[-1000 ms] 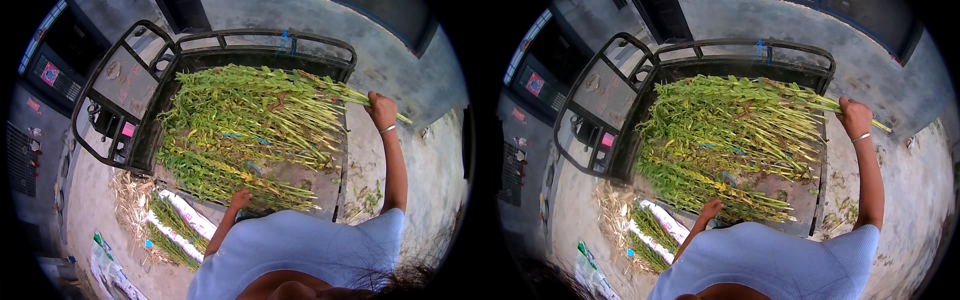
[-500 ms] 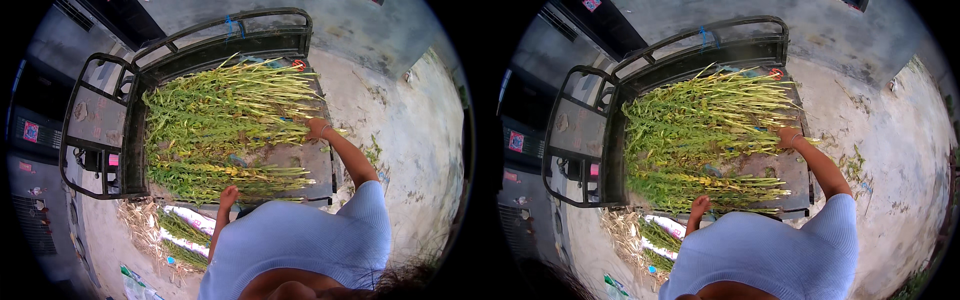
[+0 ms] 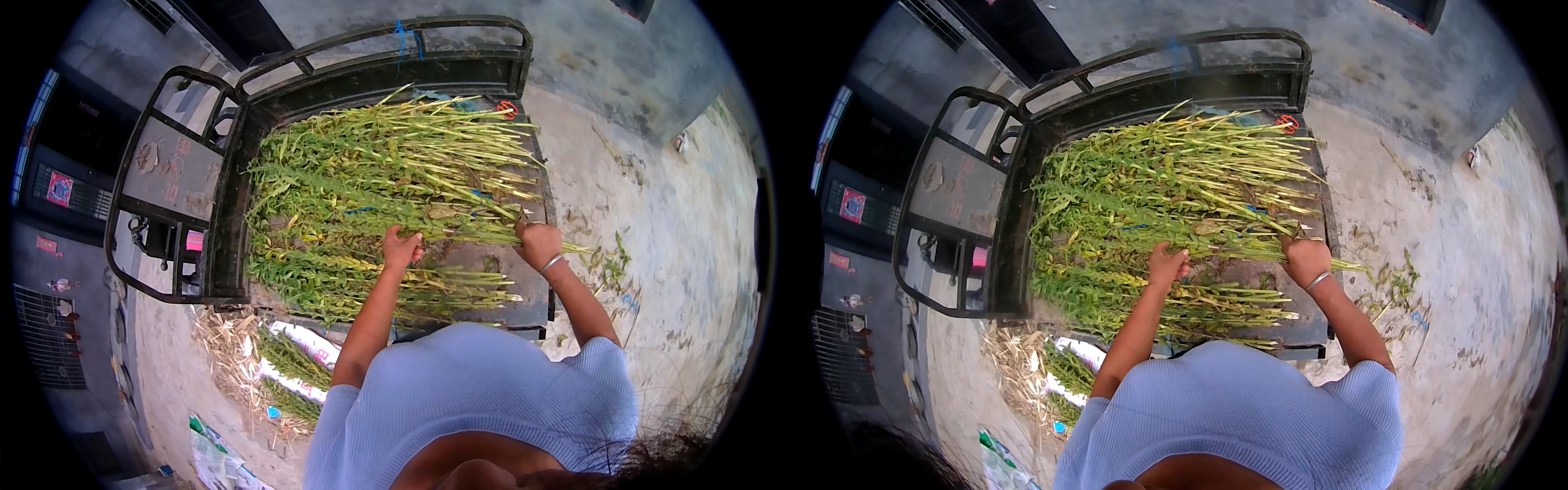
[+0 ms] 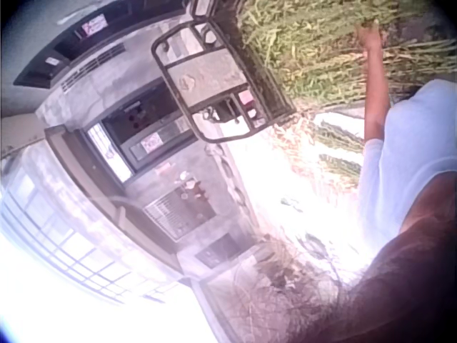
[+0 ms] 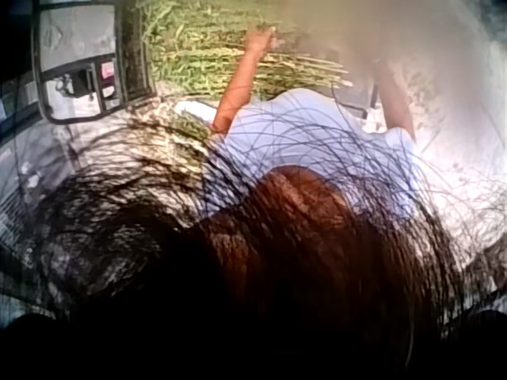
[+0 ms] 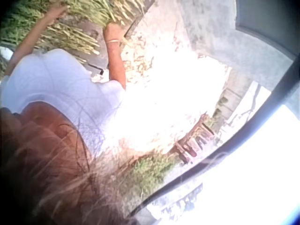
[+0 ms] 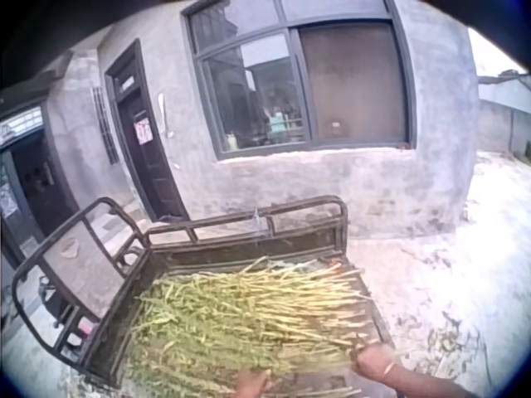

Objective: The person gathers long green plant stalks from a pile on a cart bed and arranges them into a neat bundle. They use a blue plastic tie to secure the stalks together, wrapping it around the center and pulling it tight to hold the bundle in place.

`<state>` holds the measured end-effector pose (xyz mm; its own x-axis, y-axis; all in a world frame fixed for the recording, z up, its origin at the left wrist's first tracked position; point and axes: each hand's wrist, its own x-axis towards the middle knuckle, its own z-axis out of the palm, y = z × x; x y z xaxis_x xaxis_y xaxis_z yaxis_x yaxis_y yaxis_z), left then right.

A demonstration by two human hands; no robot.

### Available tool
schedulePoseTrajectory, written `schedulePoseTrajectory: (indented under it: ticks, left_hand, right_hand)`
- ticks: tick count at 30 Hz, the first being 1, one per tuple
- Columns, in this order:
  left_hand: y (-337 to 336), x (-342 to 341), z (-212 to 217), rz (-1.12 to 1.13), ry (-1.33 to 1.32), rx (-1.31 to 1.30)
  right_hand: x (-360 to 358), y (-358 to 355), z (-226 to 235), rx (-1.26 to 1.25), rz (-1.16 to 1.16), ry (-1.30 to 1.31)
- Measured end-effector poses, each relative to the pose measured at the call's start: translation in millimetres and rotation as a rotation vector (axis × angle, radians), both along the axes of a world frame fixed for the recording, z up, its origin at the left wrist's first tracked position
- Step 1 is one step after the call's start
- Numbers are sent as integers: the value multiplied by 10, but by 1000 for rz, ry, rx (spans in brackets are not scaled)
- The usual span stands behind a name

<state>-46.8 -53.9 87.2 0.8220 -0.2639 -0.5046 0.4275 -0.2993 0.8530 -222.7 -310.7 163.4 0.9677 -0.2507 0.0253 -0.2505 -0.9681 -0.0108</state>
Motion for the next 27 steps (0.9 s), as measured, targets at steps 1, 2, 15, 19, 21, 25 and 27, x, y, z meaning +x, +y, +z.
schedulePoseTrajectory:
  ticks: [1, 2, 15, 19, 21, 25, 27]
  left_hand:
    - [-20, 26, -84, -50, -48, 63]
    - [76, 143, -301, -90, -168, 39]
    - [349, 51, -464, -275, -631, 117]
    - [-124, -204, -456, -387, -757, 419]
    - [-109, -82, -575, -415, -876, 325]
    - [141, 213, -303, -734, -865, 308]
    - [364, 383, -169, -629, -940, 360]
  right_hand:
    - [0, -25, -42, -17, -3, -18]
    - [-6, -48, -81, -31, -5, -36]
    - [-19, 5, -153, 73, -45, 61]
    - [-28, 93, 80, 95, -26, 80]
    - [-17, 126, 195, 99, -37, 82]
    - [-32, -3, 106, 91, -50, 100]
    - [-50, -53, -63, 30, -70, 56]
